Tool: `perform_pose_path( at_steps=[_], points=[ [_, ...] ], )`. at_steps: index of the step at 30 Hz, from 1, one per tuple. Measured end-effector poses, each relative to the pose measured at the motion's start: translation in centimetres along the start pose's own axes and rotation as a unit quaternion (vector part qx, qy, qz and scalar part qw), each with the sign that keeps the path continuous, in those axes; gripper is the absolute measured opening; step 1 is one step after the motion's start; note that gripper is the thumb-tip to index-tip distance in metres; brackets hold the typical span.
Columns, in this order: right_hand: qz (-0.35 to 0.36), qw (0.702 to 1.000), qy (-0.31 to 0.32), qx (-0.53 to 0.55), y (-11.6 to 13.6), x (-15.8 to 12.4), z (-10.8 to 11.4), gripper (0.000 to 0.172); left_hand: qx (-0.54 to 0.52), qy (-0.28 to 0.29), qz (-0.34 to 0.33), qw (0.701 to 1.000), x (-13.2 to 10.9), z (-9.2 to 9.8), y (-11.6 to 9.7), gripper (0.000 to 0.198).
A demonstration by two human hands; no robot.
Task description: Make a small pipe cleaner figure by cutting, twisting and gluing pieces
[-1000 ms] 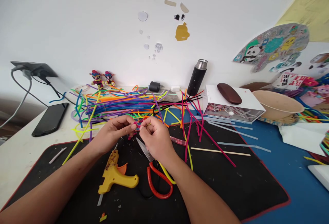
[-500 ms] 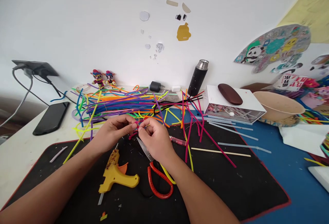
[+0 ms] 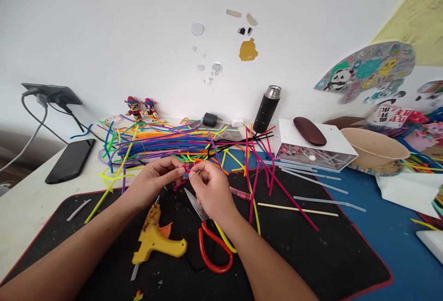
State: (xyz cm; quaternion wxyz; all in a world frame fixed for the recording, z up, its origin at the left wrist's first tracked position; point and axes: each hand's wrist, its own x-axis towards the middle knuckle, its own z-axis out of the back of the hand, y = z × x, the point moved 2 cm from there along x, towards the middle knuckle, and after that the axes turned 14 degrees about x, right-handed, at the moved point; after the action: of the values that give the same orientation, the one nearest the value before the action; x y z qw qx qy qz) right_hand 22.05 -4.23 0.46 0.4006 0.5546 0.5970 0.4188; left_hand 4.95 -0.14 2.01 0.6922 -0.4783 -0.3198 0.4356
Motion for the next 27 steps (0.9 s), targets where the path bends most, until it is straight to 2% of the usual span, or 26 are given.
perform_pose_path(
  at_steps=[12, 20, 27],
  points=[
    [-0.004, 1.000, -0.009, -0.028, 0.14, -0.14, -0.07, 0.022, 0.010, -0.003, -0.008, 1.000, 0.20, 0.66, 0.36, 0.039],
    [0.007, 0.999, -0.032, -0.001, 0.26, -0.05, 0.05, 0.026, 0.044, 0.026, -0.022, 0.998, -0.03, 0.67, 0.40, 0.033],
    [0.006, 1.000, -0.026, 0.012, 0.51, -0.04, 0.02, 0.033, 0.046, 0.008, -0.034, 0.998, 0.02, 0.73, 0.40, 0.029]
  ],
)
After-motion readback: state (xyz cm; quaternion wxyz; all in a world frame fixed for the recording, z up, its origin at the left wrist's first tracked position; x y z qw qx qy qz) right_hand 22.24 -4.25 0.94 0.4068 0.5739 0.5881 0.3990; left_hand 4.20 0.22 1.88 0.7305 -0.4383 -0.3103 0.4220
